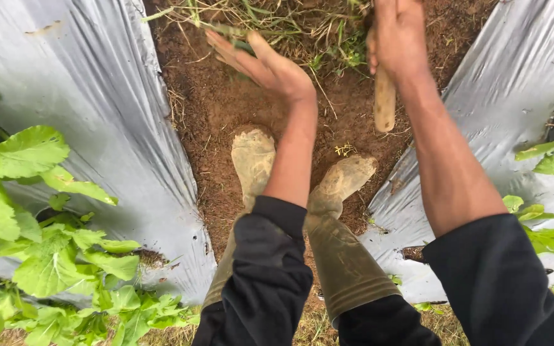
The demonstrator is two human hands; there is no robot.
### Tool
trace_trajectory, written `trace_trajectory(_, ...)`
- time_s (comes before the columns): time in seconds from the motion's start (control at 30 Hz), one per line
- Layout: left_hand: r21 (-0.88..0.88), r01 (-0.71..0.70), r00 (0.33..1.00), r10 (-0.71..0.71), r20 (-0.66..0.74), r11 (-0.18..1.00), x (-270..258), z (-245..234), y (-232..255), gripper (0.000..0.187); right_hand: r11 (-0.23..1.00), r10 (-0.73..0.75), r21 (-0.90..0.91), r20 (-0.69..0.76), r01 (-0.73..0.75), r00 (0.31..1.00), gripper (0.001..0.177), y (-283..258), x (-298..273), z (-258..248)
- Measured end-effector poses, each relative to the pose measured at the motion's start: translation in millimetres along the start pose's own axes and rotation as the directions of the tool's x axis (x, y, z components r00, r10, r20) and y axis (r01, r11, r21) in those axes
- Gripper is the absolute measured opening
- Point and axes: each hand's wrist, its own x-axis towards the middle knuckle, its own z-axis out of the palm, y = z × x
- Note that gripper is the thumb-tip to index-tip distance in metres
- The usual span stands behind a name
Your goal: The person uses a hoe to loosen soil and uproot weeds between rows of plants in a garden bed covered with plastic mulch. They gather the removed weeds by hand and discard them away from the planting area.
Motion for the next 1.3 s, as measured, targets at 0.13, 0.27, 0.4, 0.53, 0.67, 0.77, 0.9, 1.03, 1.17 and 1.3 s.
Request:
trace_trajectory(0.13,-0.131,-0.188,0.982,0.184,-0.044,0.973,15,13,-38,0.070,0.999,0.034,0.014,0.011,-0.034,0.999,0.038,8,-14,16)
trace_trajectory(0.27,0.023,-0.185,0.978,0.182,0.099,0.983,8,8,-22,0.077,0.986,0.076,0.148,0.009,-0.077,0.997,0.036,19,-38,35)
trace_trajectory(0.4,0.081,-0.113,0.981,0.098,0.167,0.990,8,7,-20,0.080,0.992,-0.006,0.124,-0.105,0.019,0.994,0.028,40,-67,40)
trace_trajectory(0.53,0.092,-0.196,0.973,0.182,0.141,0.976,15,6,-25,0.085,0.909,-0.410,-0.206,-0.282,0.363,0.867,0.030,19,-47,8)
trace_trajectory(0.67,0.170,-0.272,0.961,0.260,0.092,0.947,25,11,-47,0.093,0.965,-0.119,0.181,-0.335,0.188,0.935,0.038,6,-19,-4)
trace_trajectory(0.77,0.067,-0.289,0.950,0.277,0.147,0.955,25,16,-46,0.091,0.975,-0.028,0.208,-0.246,0.081,0.969,0.041,7,-30,16)
trace_trajectory(0.9,-0.026,-0.335,0.935,0.336,0.111,0.942,23,28,-50,0.084,0.973,0.082,0.227,-0.128,-0.051,0.988,0.041,13,-53,52)
trace_trajectory(1.03,-0.086,-0.160,0.977,0.170,0.129,0.983,20,37,-36,0.089,0.946,0.123,0.307,-0.049,-0.102,0.991,0.042,27,-54,55)
trace_trajectory(1.17,-0.114,-0.128,0.978,0.145,0.153,0.985,14,42,-27,0.087,0.946,0.139,0.294,0.003,-0.134,0.990,0.037,23,-65,50)
trace_trajectory(1.3,-0.137,-0.175,0.963,0.198,0.184,0.975,12,55,-28,0.081,0.914,0.251,0.330,0.002,-0.237,0.968,0.028,16,-73,59)
